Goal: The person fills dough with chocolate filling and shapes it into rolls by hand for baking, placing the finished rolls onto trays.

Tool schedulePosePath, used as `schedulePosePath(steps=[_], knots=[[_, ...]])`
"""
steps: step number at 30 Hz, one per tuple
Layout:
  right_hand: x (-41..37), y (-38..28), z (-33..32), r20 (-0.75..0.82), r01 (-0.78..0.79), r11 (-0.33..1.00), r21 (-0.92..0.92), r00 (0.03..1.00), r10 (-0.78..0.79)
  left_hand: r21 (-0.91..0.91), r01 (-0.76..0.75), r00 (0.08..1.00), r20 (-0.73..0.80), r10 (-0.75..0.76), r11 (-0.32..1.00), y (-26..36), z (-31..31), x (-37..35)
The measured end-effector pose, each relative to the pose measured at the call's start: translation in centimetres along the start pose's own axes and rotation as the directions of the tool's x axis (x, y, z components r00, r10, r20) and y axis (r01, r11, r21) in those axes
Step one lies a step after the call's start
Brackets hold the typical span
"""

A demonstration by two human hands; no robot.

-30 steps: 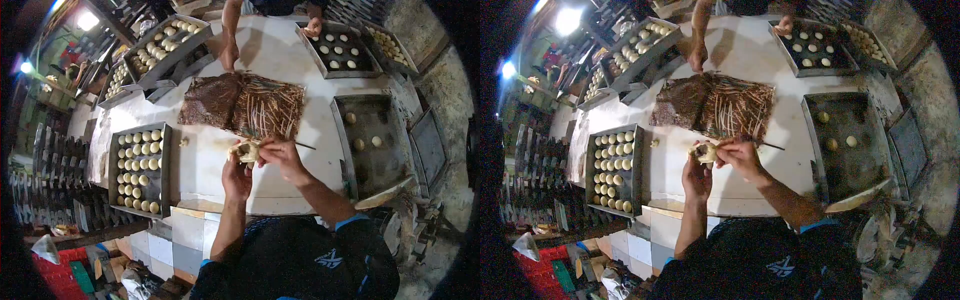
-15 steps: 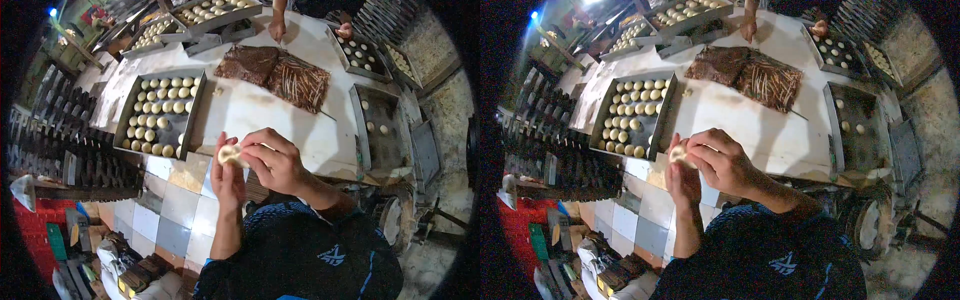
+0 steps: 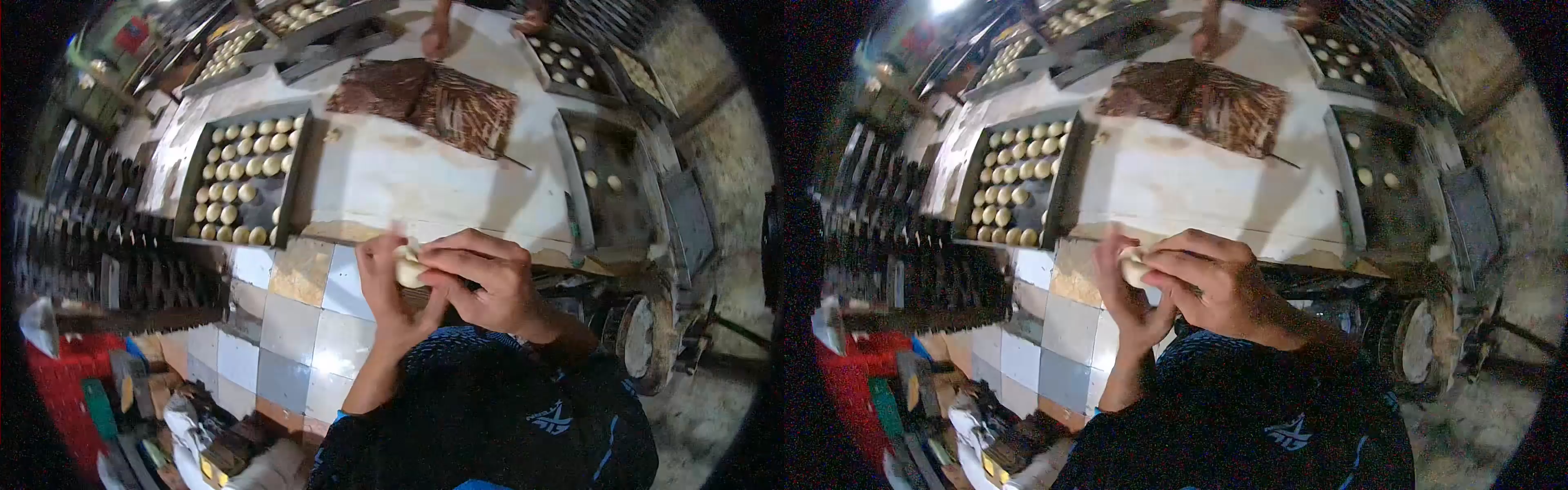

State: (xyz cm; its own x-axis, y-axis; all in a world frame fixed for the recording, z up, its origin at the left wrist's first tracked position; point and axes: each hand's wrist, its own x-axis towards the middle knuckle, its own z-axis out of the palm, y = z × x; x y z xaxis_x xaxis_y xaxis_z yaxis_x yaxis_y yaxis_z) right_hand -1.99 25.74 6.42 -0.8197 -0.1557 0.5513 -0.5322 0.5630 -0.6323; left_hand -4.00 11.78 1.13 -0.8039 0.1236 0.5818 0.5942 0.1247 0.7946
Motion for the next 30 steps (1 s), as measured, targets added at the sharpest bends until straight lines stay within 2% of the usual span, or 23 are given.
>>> schedulePosePath(steps=[1, 2, 3, 5, 6, 7, 9, 10, 11, 12, 13, 15, 16, 17, 18, 19, 20, 21, 22, 23, 25, 28, 30], knots=[[-0.3, 1.1, -1.5, -0.045, 0.036, 0.999, 0.009, 0.998, -0.035, -0.325, 0.098, 0.99, -0.061, -0.125, 0.941, 0.2, 1.9, 0.4], [-0.7, 2.1, -3.1, -0.09, 0.071, 0.997, 0.016, 0.994, -0.069, -0.571, 0.336, 0.939, 0.142, -0.313, 0.749, 0.1, 3.1, 0.0], [-1.0, 2.8, -5.0, -0.115, 0.049, 0.999, 0.004, 0.992, -0.048, -0.699, 0.365, 0.93, 0.253, -0.265, 0.615, -0.4, 4.6, 0.7], [-1.3, 3.7, -9.2, -0.137, -0.298, 0.929, 0.217, 0.933, 0.332, -0.79, 0.333, 0.942, 0.262, -0.208, 0.515, -1.1, 8.6, 0.9], [-1.8, 4.5, -11.2, -0.044, -0.44, 0.838, 0.321, 0.877, 0.478, -0.784, 0.349, 0.937, 0.287, -0.199, 0.513, -1.1, 10.6, 1.6], [-2.7, 6.0, -12.5, -0.069, -0.443, 0.835, 0.326, 0.87, 0.488, -0.701, 0.231, 0.961, 0.273, -0.046, 0.675, -1.2, 12.5, 2.6], [-4.7, 9.2, -14.3, -0.198, -0.205, 0.87, 0.449, 0.926, 0.321, -0.608, 0.095, 0.945, 0.305, 0.121, 0.789, -0.4, 16.8, 4.1], [-5.3, 10.3, -15.6, -0.28, -0.07, 0.931, 0.358, 0.943, 0.178, -0.537, 0.006, 0.963, 0.232, 0.14, 0.844, 0.4, 18.9, 4.9], [-6.0, 10.6, -16.9, -0.33, -0.054, 0.954, 0.296, 0.931, 0.155, -0.456, -0.078, 0.974, 0.155, 0.165, 0.887, 1.3, 21.0, 5.6], [-6.3, 10.5, -18.0, -0.371, -0.093, 0.982, 0.165, 0.917, 0.149, -0.329, -0.034, 0.987, 0.136, 0.083, 0.944, 2.2, 22.8, 5.8], [-6.7, 10.7, -19.1, -0.403, -0.136, 0.99, 0.034, 0.905, 0.138, -0.341, -0.023, 0.986, 0.15, 0.078, 0.94, 2.9, 24.9, 5.9], [-8.9, 13.6, -19.9, -0.491, -0.113, 0.993, 0.035, 0.863, 0.115, -0.498, 0.068, 0.992, 0.126, -0.005, 0.865, 3.9, 28.9, 5.8], [-9.6, 15.4, -20.7, -0.563, 0.026, 0.994, 0.105, 0.826, 0.038, -0.505, 0.109, 0.971, 0.237, 0.016, 0.856, 3.8, 30.3, 6.2], [-10.3, 16.5, -21.5, -0.635, 0.173, 0.971, 0.165, 0.772, -0.029, -0.631, 0.328, 0.924, 0.368, -0.101, 0.703, 4.6, 32.0, 5.8], [-11.7, 16.4, -22.7, -0.493, -0.033, 0.971, 0.238, 0.857, 0.15, -0.628, 0.3, 0.878, 0.475, 0.049, 0.718, 3.3, 33.3, 6.2], [-12.8, 16.9, -23.2, -0.495, -0.039, 0.969, 0.243, 0.854, 0.159, -0.63, 0.271, 0.799, 0.569, 0.195, 0.728, 2.4, 34.7, 6.9], [-14.0, 17.8, -23.3, -0.43, -0.152, 0.932, 0.329, 0.854, 0.292, -0.582, 0.211, 0.787, 0.578, 0.217, 0.785, 2.4, 35.5, 7.0], [-14.8, 18.6, -24.0, -0.337, -0.297, 0.911, 0.285, 0.859, 0.385, -0.574, 0.137, 0.833, 0.507, 0.219, 0.808, 2.1, 36.9, 6.6], [-15.6, 19.3, -24.7, -0.237, -0.428, 0.878, 0.214, 0.849, 0.472, -0.365, 0.156, 0.801, 0.591, 0.099, 0.918, 1.9, 37.5, 6.1], [-16.4, 19.5, -25.3, -0.237, -0.436, 0.873, 0.218, 0.845, 0.48, -0.135, 0.165, 0.765, 0.642, -0.041, 0.977, 1.6, 37.8, 5.3], [-17.1, 18.9, -26.5, -0.406, -0.563, 0.826, 0.0, 0.755, 0.515, -0.002, 0.219, 0.687, 0.71, -0.152, 0.976, -1.2, 39.2, 2.8], [-17.0, 20.2, -25.3, -0.385, -0.468, 0.868, -0.165, 0.841, 0.381, -0.158, 0.513, 0.652, 0.711, -0.263, 0.844, -5.3, 40.9, -3.9], [-18.3, 21.3, -23.7, -0.295, -0.404, 0.878, -0.255, 0.898, 0.327, -0.171, 0.69, 0.479, 0.836, -0.267, 0.703, -10.6, 41.5, -9.6]])
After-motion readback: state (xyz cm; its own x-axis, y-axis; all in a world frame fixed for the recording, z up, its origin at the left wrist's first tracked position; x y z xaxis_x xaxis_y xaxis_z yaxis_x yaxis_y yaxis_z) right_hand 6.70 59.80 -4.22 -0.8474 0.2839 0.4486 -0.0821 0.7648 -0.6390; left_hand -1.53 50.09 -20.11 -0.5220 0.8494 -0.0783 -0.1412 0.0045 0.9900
